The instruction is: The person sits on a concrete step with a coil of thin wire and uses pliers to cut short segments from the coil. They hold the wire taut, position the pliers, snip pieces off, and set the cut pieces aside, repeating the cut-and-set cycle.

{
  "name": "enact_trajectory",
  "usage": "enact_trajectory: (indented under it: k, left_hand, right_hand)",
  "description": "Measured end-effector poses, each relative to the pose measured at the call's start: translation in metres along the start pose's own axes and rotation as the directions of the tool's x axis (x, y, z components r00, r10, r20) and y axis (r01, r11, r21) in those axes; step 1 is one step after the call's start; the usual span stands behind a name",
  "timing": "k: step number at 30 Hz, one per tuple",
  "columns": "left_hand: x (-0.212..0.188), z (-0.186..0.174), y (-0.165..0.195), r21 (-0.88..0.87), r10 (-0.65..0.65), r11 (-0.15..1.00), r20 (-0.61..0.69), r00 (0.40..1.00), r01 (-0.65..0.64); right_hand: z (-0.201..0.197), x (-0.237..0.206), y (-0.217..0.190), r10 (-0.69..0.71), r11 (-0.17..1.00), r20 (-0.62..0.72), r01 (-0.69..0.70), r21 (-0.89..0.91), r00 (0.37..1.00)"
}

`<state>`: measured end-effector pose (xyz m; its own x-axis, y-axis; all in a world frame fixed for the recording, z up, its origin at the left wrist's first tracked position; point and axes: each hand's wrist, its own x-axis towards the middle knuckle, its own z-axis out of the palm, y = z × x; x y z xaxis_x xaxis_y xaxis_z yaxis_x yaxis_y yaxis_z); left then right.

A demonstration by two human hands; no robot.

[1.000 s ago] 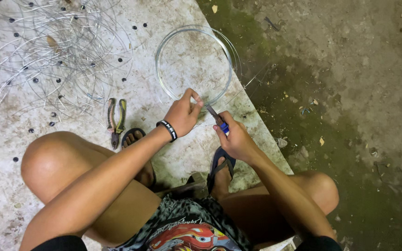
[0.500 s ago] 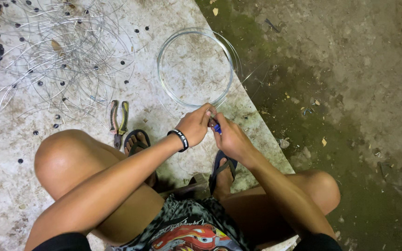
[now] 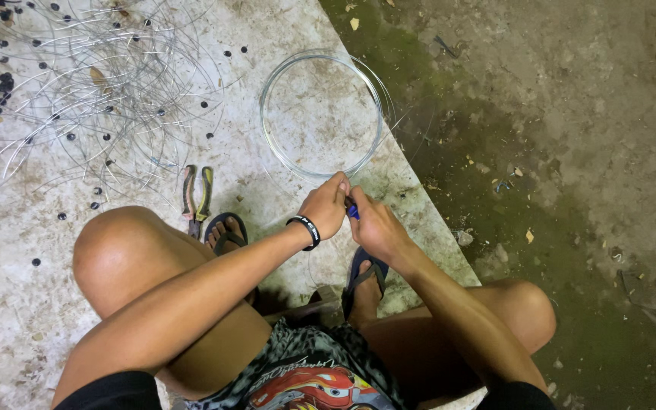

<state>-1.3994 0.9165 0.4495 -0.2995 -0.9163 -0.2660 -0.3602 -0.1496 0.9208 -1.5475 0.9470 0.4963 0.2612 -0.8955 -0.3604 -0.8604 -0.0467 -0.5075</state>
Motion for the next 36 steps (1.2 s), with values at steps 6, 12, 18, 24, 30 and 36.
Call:
enact_trajectory:
  k: [6,12,18,24,30,36]
  left_hand:
    - [0.001,0.006,-0.003,-0.025,0.017,1.000,-0.011,1.000,-0.017]
    - [0.005,0.007,-0.009,-0.062,0.014,0.998,-0.027,1.000,-0.016]
    - [0.012,0.008,-0.016,-0.035,0.005,0.999,-0.062,0.998,-0.007]
    - [0.031,-0.003,-0.023,0.001,0.004,1.000,-0.202,0.979,-0.003]
    - [0.037,-0.017,-0.033,0.000,0.058,0.998,-0.244,0.968,-0.060]
    - [0.037,-0.017,-0.037,-0.001,0.138,0.990,-0.214,0.967,-0.141]
  right_hand:
    - [0.001,-0.003,0.002,-0.128,0.992,-0.140,0.129,-0.002,0.982]
    - [0.000,-0.004,0.000,-0.078,0.996,-0.102,0.074,-0.043,0.992]
    - [0.008,-0.008,-0.004,-0.206,0.969,-0.206,0.229,0.094,0.957]
    - [0.004,-0.016,-0.009,-0.260,0.965,-0.259,0.243,-0.095,0.930]
    - [0.041,-0.001,0.046,0.302,0.939,0.290,-0.335,0.072,0.908]
    - [0.118,0.026,0.127,-0.106,0.990,0.327,0.068,0.126,0.939]
